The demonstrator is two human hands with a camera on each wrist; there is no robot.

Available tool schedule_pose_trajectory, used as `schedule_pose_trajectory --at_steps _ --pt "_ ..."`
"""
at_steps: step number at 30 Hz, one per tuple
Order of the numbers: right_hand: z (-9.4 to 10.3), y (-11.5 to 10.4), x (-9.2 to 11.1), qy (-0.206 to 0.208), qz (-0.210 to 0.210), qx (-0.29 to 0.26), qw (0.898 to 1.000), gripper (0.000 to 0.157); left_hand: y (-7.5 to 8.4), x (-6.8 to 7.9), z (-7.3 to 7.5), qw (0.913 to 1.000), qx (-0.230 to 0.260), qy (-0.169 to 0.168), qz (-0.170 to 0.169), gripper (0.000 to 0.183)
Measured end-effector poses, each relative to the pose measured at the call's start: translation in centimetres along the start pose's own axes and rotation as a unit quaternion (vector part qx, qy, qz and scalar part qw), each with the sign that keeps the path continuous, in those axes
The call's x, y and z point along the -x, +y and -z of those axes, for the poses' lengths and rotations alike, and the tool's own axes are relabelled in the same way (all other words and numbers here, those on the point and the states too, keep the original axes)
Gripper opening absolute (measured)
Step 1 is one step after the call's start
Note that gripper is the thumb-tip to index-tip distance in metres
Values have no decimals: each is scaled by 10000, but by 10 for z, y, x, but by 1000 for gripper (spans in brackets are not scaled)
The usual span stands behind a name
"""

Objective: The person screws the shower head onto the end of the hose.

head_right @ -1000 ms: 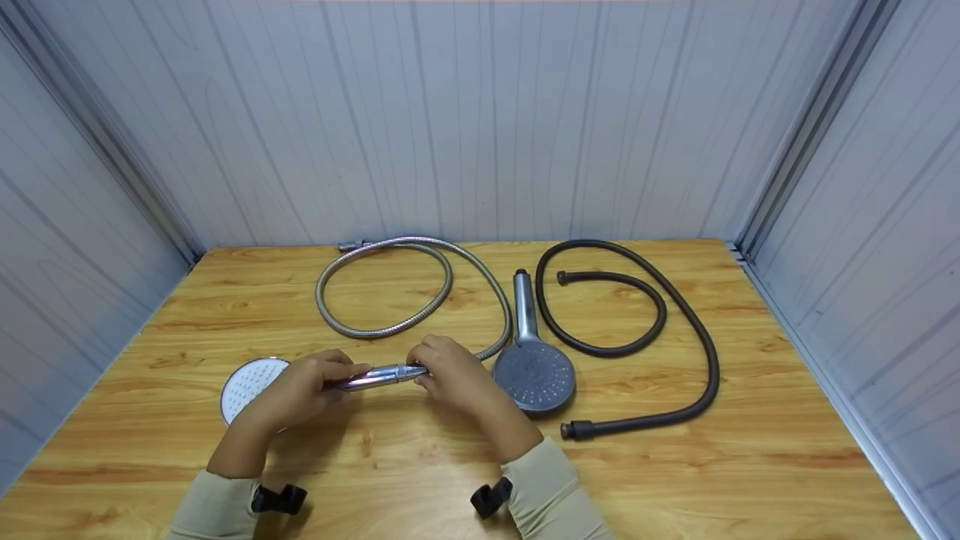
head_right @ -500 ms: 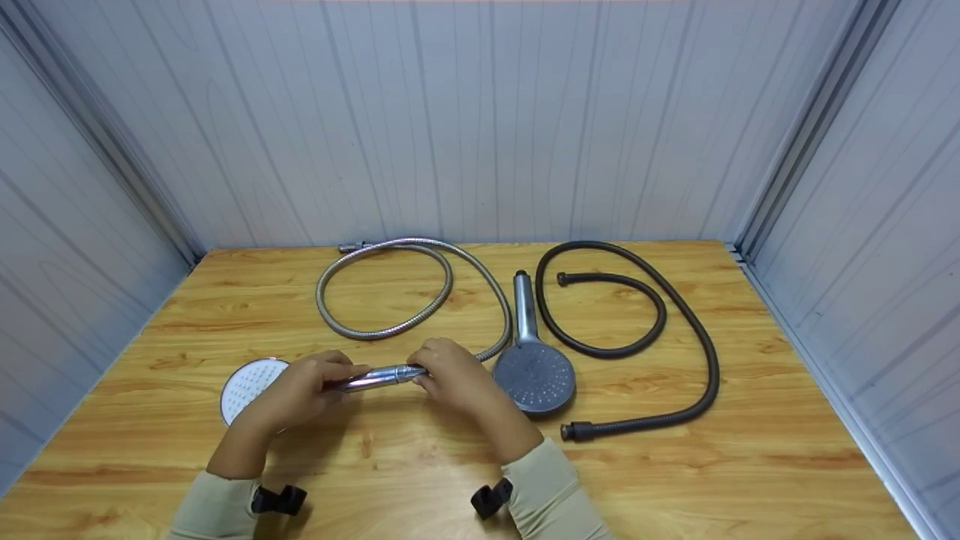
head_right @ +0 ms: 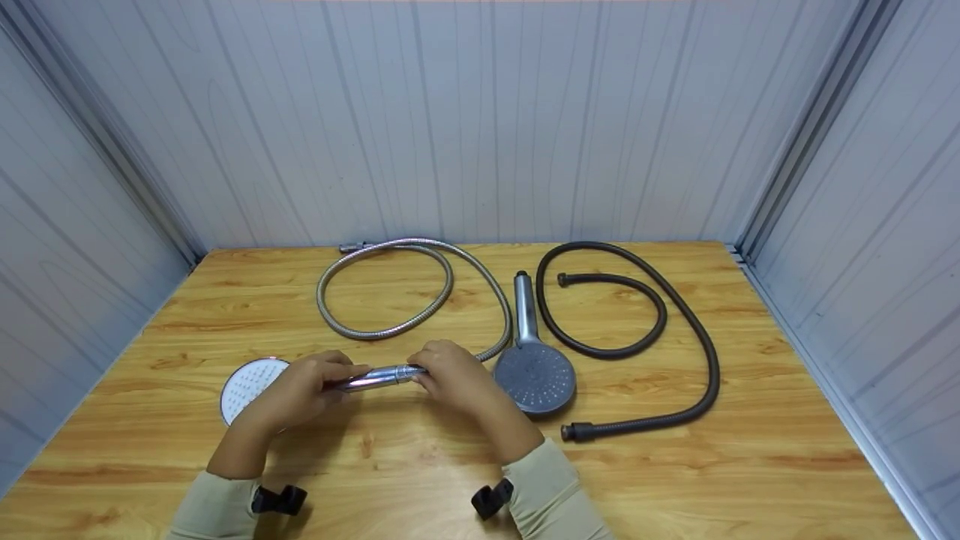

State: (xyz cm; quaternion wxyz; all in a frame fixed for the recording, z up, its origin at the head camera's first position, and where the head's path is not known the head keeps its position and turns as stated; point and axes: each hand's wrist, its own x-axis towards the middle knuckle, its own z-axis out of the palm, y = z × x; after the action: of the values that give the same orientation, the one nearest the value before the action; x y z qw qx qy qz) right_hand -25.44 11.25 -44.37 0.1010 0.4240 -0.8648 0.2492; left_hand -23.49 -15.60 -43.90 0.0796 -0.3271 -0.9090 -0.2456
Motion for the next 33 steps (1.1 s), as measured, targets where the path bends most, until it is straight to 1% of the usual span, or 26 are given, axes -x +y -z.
schedule_pose_trajectory --at_steps 8,17,20,24,28,33 --pt "-1 1 -1 -37 -35 1 10000 19 -1 1 0 10000 21 -48 32 48" --pt "-2 0 0 104 -104 -96 9998 29 0 0 -1 10000 -37 -3 57 50" --pt "-2 1 1 208 -108 -109 9997 27 1 0 0 10000 -42 -18 73 49" --pt "-3 1 1 328 6 -105 9994 23 2 -1 0 9999 -24 -37 99 48" --pt "-2 2 0 301 78 -131 9994 21 2 -1 0 9999 -10 -67 130 47" --pt "-2 3 0 234 77 -125 9996 20 3 0 1 9996 -9 -81 261 49"
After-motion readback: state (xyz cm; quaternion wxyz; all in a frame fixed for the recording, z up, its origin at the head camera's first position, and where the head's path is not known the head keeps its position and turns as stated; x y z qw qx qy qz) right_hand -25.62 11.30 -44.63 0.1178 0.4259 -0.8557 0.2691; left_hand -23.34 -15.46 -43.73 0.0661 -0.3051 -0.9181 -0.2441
